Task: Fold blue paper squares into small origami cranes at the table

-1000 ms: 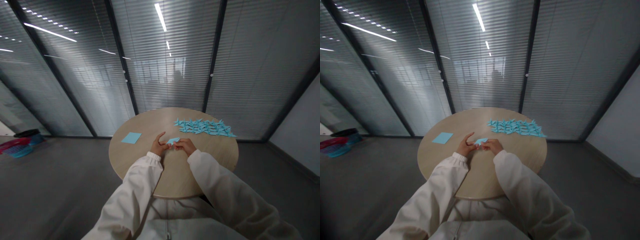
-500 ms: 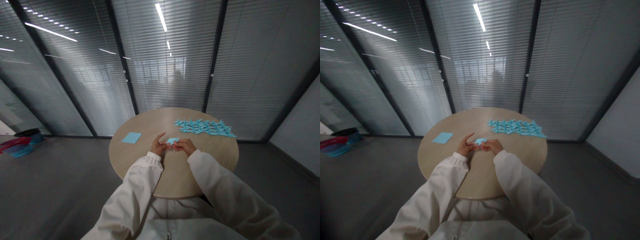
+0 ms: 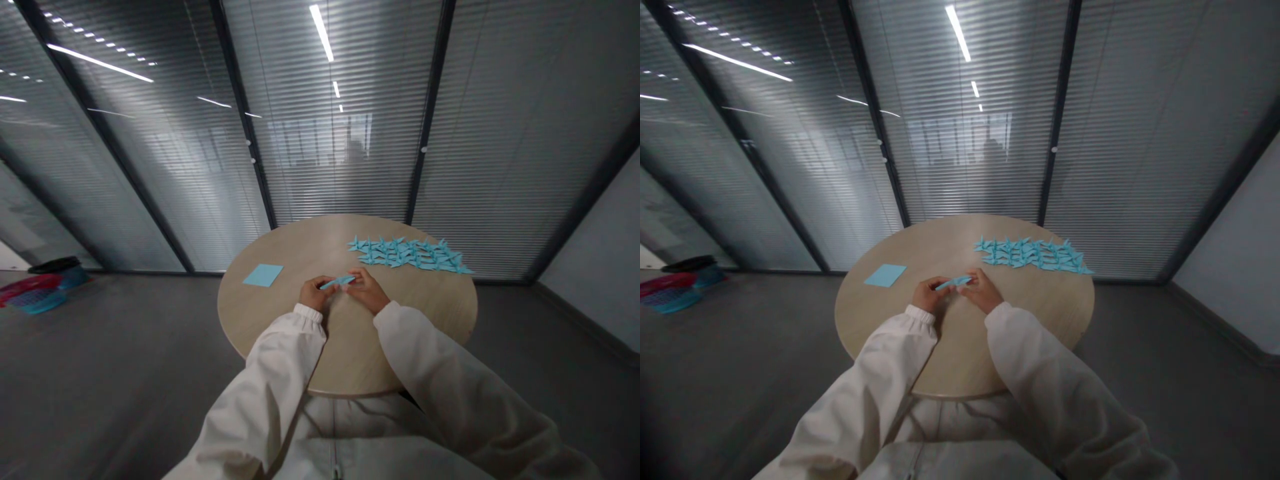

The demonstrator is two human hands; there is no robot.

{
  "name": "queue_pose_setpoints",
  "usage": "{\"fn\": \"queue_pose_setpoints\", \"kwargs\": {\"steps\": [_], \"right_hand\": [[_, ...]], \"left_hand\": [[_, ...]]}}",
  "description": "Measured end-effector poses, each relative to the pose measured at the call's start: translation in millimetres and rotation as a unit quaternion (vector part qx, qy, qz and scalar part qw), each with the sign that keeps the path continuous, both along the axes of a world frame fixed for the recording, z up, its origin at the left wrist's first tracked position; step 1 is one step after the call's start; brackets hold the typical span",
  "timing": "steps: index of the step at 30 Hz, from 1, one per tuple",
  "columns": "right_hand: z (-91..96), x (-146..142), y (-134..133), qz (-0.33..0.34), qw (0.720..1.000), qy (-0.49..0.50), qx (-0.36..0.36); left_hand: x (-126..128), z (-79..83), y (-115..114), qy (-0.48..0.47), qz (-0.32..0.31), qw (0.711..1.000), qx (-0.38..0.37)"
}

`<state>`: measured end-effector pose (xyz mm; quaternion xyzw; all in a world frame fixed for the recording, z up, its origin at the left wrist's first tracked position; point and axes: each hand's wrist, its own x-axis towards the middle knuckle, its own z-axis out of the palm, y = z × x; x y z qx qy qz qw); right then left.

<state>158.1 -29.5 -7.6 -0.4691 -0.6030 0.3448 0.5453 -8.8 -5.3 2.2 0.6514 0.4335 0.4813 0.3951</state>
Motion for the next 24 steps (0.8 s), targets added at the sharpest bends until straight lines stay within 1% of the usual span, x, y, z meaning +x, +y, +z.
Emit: {"fn": "queue_pose_setpoints", "kwargs": {"steps": [2, 5, 7, 10, 13, 15, 18, 21, 24], "right_hand": [[2.5, 0.7, -1.9, -0.030, 0.996, -0.044, 0.066], [5.1, 2.2, -3.7, -0.024, 0.976, -0.130, 0.174], [5.5, 2.8, -3.9, -0.022, 0.964, -0.166, 0.206], [5.3, 3.1, -4.4, -0.039, 0.953, -0.205, 0.219], [5.6, 3.3, -6.1, -0.048, 0.937, -0.250, 0.239], [6.3, 3.4, -7.5, -0.049, 0.925, -0.277, 0.255], [7.8, 3.8, -9.0, -0.046, 0.911, -0.309, 0.269], [9.2, 5.0, -9.0, -0.027, 0.902, -0.325, 0.282], [9.3, 7.3, -7.7, -0.003, 0.890, -0.326, 0.318]], "left_hand": [[0.0, -1.0, -0.4, 0.042, 0.002, 0.999, 0.010], [0.8, -1.4, -2.8, 0.093, -0.021, 0.995, 0.022], [1.2, -1.1, -4.5, 0.114, -0.031, 0.992, 0.031], [1.8, -0.5, -5.9, 0.117, -0.043, 0.992, 0.022], [3.8, -0.7, -6.9, 0.074, -0.069, 0.995, -0.015], [5.9, -0.9, -7.7, 0.015, -0.096, 0.993, -0.066], [8.6, 0.1, -8.9, -0.073, -0.128, 0.977, -0.151], [9.1, 2.7, -9.2, -0.115, -0.134, 0.962, -0.208], [8.0, 5.9, -8.3, -0.138, -0.114, 0.953, -0.243]]}}
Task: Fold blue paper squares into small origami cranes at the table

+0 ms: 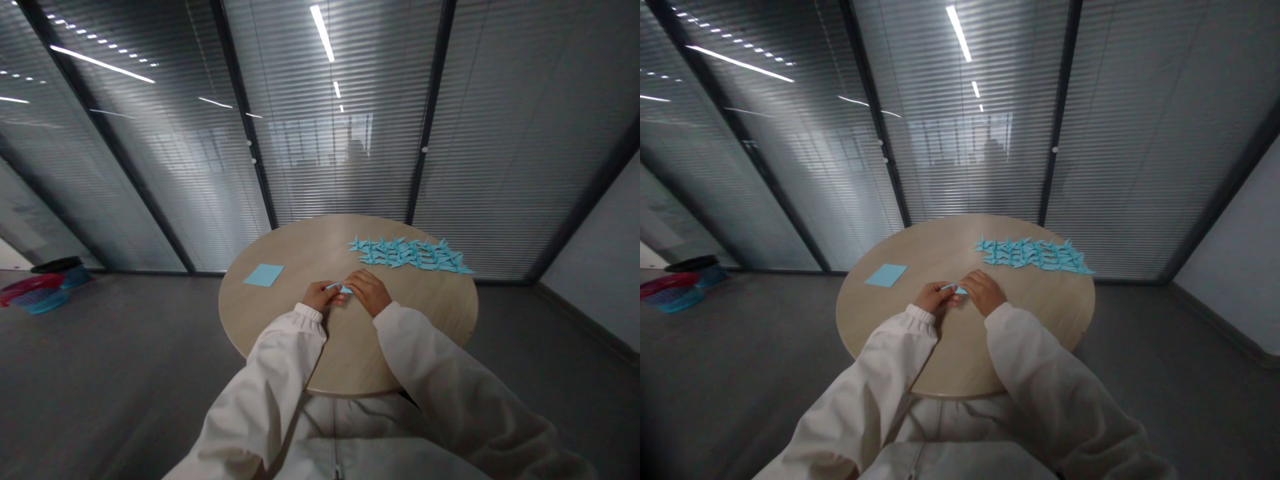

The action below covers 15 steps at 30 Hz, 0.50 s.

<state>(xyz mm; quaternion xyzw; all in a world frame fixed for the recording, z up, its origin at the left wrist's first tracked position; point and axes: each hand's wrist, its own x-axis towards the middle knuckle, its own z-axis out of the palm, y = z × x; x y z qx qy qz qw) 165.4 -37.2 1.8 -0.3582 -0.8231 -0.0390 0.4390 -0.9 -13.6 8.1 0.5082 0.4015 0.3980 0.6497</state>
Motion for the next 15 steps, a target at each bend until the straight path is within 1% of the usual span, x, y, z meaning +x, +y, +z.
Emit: {"fn": "queue_pose_setpoints", "kwargs": {"steps": [3, 5, 8, 10, 12, 15], "right_hand": [[-0.9, 2.2, 1.3, 0.028, 0.999, -0.007, 0.021], [-1.6, 2.8, 1.9, 0.038, 0.999, -0.004, 0.024], [-2.2, 1.6, 1.7, 0.051, 0.998, 0.014, 0.020], [-1.9, -0.4, 0.8, 0.062, 0.997, 0.039, 0.007], [-1.1, -2.9, -0.6, 0.066, 0.995, 0.077, -0.021], [0.3, -5.6, -2.1, 0.040, 0.979, 0.171, -0.107]], "left_hand": [[-1.3, 3.0, 1.1, -0.026, 0.023, 0.999, -0.027], [-1.9, 4.1, 1.6, -0.046, 0.026, 0.998, -0.040], [-2.5, 3.3, 2.4, -0.059, 0.032, 0.997, -0.037], [-3.1, 1.5, 3.4, -0.051, 0.039, 0.998, -0.016], [-3.9, -0.1, 4.5, -0.035, 0.045, 0.998, 0.020], [-5.0, -0.5, 5.4, -0.014, 0.049, 0.995, 0.087]]}}
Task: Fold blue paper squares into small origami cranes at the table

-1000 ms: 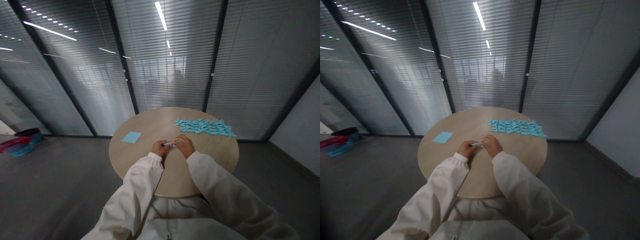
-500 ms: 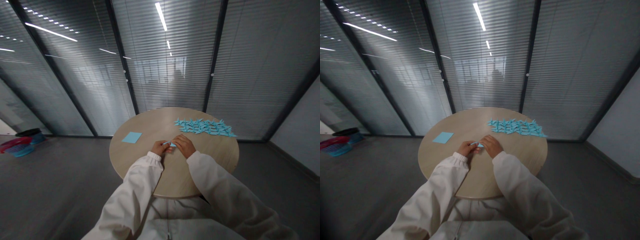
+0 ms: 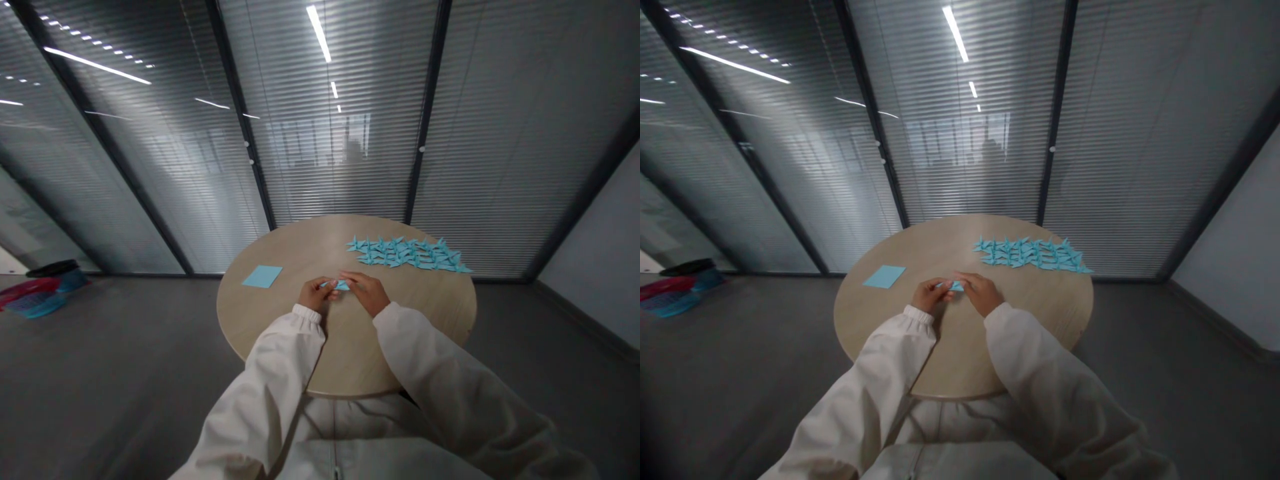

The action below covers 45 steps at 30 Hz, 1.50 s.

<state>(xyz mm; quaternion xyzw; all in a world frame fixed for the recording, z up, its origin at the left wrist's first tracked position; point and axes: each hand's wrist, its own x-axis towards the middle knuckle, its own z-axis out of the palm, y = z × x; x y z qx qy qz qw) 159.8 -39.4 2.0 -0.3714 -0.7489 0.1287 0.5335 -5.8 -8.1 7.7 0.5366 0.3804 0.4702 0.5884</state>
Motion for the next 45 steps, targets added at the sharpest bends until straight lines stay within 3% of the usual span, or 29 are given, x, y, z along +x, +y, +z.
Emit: {"fn": "queue_pose_setpoints", "kwargs": {"steps": [3, 11, 17, 28, 38, 45], "right_hand": [[0.0, -0.1, 1.1, -0.019, 0.995, 0.059, -0.079], [-1.5, 1.5, 7.1, -0.009, 0.991, 0.095, -0.095], [-2.4, 1.7, 8.7, -0.005, 0.990, 0.097, -0.105], [-0.1, 0.9, 6.3, -0.046, 0.998, 0.031, -0.043], [0.8, 0.5, 4.1, -0.075, 0.994, -0.013, -0.076], [-0.7, -0.8, 3.4, -0.069, 0.994, -0.019, -0.085]], "left_hand": [[-0.6, 1.8, -1.2, 0.019, 0.004, 0.998, 0.061], [-0.6, 6.9, -7.5, 0.050, 0.042, 0.987, 0.149], [-2.0, 9.0, -8.1, 0.060, 0.038, 0.987, 0.146], [-0.9, 9.6, -7.0, 0.073, 0.039, 0.990, 0.116], [3.5, 3.1, -4.1, 0.053, 0.002, 0.996, 0.066], [4.2, 3.8, -8.0, 0.088, 0.026, 0.992, 0.084]]}}
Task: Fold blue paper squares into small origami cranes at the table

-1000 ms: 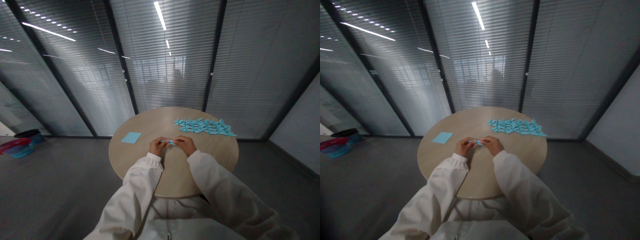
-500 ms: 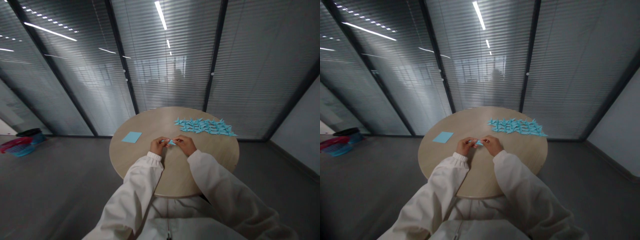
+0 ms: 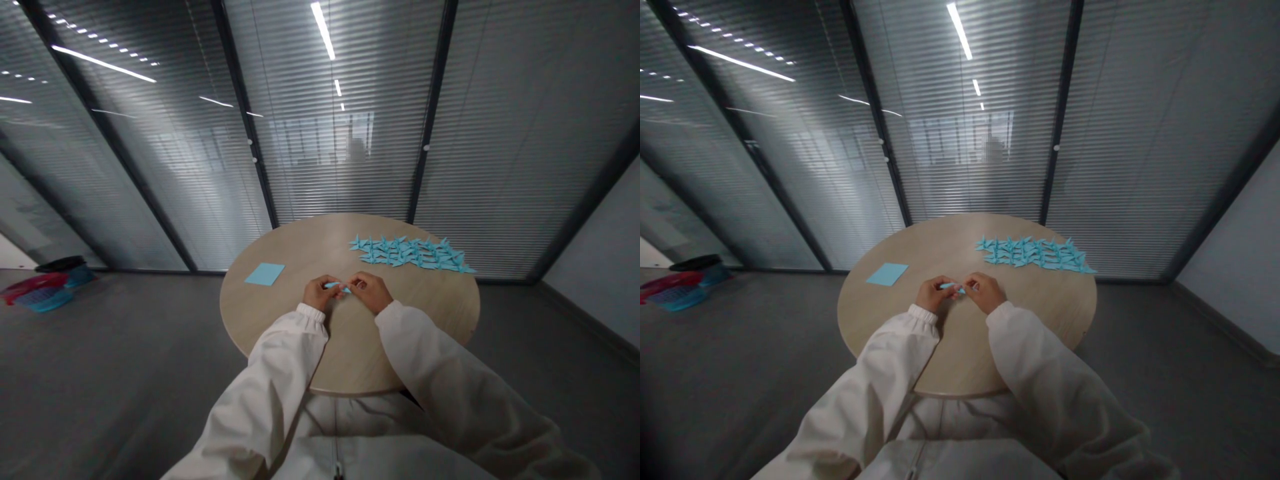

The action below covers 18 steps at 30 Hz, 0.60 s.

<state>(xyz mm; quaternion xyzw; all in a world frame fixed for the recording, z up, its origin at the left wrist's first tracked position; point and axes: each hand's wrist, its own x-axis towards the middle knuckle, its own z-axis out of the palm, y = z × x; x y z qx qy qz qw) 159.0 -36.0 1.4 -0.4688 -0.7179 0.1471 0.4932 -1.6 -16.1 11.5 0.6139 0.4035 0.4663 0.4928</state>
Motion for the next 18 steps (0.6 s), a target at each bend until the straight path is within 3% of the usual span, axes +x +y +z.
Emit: {"fn": "queue_pose_setpoints", "kwargs": {"steps": [9, 18], "right_hand": [[1.1, 1, 0, 0.038, 0.999, 0.017, -0.018], [-0.8, 4, 3, 0.041, 0.999, 0.019, 0.007]], "left_hand": [[-4, -11.8, 9, 0.017, -0.012, 0.999, 0.031], [0, -1.3, -1, -0.034, -0.039, 0.999, -0.010]]}}
